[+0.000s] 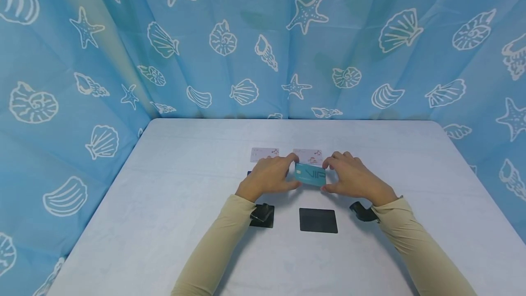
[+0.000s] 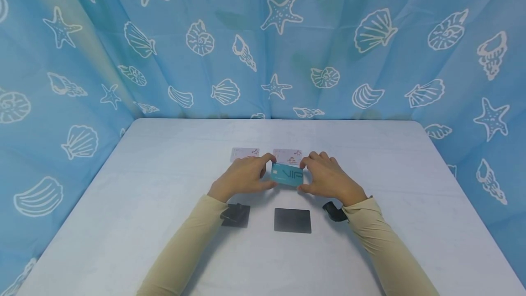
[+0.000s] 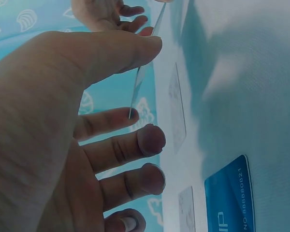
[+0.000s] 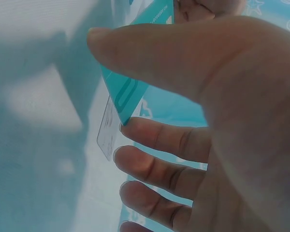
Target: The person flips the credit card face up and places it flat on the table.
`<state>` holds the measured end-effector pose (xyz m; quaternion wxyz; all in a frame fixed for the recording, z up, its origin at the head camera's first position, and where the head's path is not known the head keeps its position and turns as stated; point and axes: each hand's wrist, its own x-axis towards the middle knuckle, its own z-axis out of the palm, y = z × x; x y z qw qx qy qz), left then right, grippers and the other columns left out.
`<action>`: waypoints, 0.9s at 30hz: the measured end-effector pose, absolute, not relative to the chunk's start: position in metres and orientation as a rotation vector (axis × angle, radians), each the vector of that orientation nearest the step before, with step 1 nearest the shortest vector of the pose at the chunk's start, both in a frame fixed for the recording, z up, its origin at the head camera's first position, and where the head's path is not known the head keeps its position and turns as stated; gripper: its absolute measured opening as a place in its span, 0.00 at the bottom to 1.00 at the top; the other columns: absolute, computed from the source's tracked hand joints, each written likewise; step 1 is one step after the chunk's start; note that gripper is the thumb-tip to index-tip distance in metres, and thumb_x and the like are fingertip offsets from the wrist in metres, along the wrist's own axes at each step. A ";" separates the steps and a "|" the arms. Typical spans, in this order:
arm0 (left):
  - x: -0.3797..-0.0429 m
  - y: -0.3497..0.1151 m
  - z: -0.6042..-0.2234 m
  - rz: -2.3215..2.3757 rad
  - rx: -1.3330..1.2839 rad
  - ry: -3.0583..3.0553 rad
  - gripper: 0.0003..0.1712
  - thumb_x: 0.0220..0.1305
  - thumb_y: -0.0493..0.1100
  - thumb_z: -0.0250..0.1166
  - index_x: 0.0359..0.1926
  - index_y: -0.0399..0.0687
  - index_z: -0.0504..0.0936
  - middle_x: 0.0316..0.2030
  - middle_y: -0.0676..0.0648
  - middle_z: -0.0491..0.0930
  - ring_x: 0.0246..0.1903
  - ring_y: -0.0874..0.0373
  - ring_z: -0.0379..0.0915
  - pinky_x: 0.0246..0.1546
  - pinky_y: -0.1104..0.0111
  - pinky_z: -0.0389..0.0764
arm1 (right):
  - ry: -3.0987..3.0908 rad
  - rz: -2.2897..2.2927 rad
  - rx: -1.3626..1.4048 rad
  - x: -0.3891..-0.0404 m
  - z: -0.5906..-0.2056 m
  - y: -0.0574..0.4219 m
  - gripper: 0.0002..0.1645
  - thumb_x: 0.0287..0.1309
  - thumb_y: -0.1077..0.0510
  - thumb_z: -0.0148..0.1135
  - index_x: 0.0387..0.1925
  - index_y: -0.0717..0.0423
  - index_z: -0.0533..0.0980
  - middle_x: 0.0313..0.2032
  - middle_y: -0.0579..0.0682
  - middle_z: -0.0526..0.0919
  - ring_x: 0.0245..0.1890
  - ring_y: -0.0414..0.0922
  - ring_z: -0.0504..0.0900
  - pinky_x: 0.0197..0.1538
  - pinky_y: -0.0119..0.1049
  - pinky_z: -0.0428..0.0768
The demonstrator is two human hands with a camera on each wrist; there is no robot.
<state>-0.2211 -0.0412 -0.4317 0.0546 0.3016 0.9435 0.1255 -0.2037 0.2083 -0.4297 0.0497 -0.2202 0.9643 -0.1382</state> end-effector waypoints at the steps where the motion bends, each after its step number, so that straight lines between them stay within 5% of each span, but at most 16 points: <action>1: -0.221 -0.041 -0.432 0.377 0.910 2.861 0.35 0.65 0.63 0.67 0.68 0.55 0.72 0.28 0.54 0.77 0.26 0.61 0.71 0.22 0.72 0.65 | 2.934 -0.418 -0.667 -0.204 -0.430 0.208 0.31 0.50 0.46 0.80 0.52 0.56 0.81 0.49 0.56 0.82 0.47 0.54 0.74 0.53 0.58 0.74; 10: -0.221 -0.040 -0.434 0.343 0.870 2.832 0.36 0.65 0.63 0.68 0.68 0.55 0.72 0.28 0.53 0.77 0.27 0.61 0.71 0.22 0.70 0.63 | 2.911 -0.427 -0.645 -0.205 -0.432 0.207 0.33 0.50 0.47 0.81 0.54 0.57 0.80 0.51 0.56 0.81 0.48 0.54 0.73 0.55 0.58 0.73; 17: -0.221 -0.039 -0.437 0.319 0.846 2.816 0.36 0.64 0.63 0.68 0.68 0.54 0.74 0.44 0.53 0.87 0.33 0.60 0.75 0.27 0.72 0.69 | 2.900 -0.421 -0.640 -0.203 -0.434 0.205 0.32 0.50 0.46 0.81 0.53 0.57 0.81 0.52 0.56 0.81 0.49 0.54 0.73 0.56 0.58 0.73; 27: -0.221 -0.037 -0.441 0.271 0.861 2.830 0.34 0.63 0.63 0.69 0.64 0.53 0.77 0.42 0.54 0.87 0.31 0.61 0.75 0.29 0.71 0.71 | 2.896 -0.401 -0.648 -0.205 -0.439 0.206 0.31 0.50 0.47 0.81 0.53 0.56 0.81 0.52 0.57 0.81 0.48 0.54 0.74 0.55 0.57 0.75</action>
